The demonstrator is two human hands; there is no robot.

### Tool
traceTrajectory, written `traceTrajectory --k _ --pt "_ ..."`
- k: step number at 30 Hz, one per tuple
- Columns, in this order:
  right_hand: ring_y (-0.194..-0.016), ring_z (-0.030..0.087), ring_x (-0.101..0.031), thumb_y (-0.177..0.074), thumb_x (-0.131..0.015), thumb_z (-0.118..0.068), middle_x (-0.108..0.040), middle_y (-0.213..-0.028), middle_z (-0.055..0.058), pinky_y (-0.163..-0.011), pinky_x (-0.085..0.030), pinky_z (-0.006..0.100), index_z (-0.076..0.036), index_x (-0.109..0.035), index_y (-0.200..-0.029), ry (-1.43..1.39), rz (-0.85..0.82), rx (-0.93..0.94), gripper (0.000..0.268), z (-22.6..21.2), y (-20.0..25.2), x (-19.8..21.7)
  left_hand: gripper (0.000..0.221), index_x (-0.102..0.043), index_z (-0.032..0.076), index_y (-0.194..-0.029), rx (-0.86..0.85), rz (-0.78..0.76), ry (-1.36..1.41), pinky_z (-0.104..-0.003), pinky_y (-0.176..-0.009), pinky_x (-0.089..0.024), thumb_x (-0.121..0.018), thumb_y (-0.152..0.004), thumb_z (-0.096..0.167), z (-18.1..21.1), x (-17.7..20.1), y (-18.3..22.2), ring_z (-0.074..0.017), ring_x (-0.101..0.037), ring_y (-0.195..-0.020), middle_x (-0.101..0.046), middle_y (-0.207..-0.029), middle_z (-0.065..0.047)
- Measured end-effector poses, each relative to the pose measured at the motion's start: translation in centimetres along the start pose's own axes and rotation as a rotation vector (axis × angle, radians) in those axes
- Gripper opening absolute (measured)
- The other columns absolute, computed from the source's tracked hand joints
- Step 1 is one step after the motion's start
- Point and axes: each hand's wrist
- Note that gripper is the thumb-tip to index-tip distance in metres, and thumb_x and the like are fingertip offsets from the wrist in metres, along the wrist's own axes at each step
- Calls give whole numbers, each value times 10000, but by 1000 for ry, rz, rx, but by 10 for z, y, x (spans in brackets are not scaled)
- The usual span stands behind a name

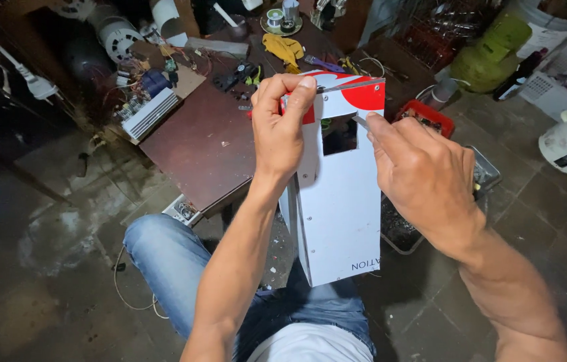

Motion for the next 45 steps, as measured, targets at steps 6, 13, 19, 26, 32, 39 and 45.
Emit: traceTrajectory --k 6,13,19,26,32,39,45 --pt "-525 340 -579 -975 -772 -212 -627 -775 12 -372 -376 435 -220 -788 -1224 15 -48 -88 249 3 9 -1 217 -647 197 -811 -8 29 -4 -297 -926 -329 -575 -935 360 7 -8 1 -141 -493 -936 -605 -854 53" --pt "-530 383 -582 -977 -755 -201 -600 -749 37 -367 -382 460 -211 -773 -1226 11 -87 -114 250 2 14 4 230 -675 190 -835 -6 51 -23 -325 -903 -349 -577 -933 373 7 -16 3 -171 -479 -994 -615 -899 33" --pt "-497 339 -601 -1029 -650 -210 -576 -689 45 -330 -426 471 -200 -733 -1183 39 -191 -95 175 -6 15 12 215 -685 183 -826 -25 67 -25 -324 -948 -328 -588 -923 348 13 -20 2 -156 -504 -965 -669 -897 58" --pt "-531 295 -548 -999 -772 -154 -589 -765 33 -385 -337 409 -151 -768 -1208 -6 -19 -84 209 -2 14 3 221 -686 197 -822 -7 68 -30 -317 -941 -333 -578 -926 361 14 -17 1 -149 -499 -968 -660 -891 64" --pt "-597 383 -627 -994 -741 -198 -637 -804 33 -386 -424 485 -195 -758 -1214 30 -71 -105 220 3 7 -7 210 -660 212 -828 3 94 -16 -316 -953 -345 -588 -924 384 18 -20 5 -162 -485 -996 -647 -925 61" --pt "-509 381 -575 -1009 -719 -224 -565 -742 26 -350 -379 465 -228 -753 -1238 137 -115 -105 232 3 13 0 263 -647 183 -893 44 109 -21 -325 -903 -418 -669 -847 441 28 -28 12 -192 -497 -1055 -598 -952 -1" --pt "-522 396 -570 -1008 -700 -215 -596 -785 22 -366 -398 464 -232 -738 -1208 143 -125 -134 205 2 20 1 226 -650 183 -840 34 129 -11 -326 -925 -410 -690 -839 405 31 -32 14 -209 -504 -1042 -595 -934 -8"
Point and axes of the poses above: each hand's wrist, its own y-axis away from the middle knuckle, its own x-axis out of the back of the hand, z = x × y
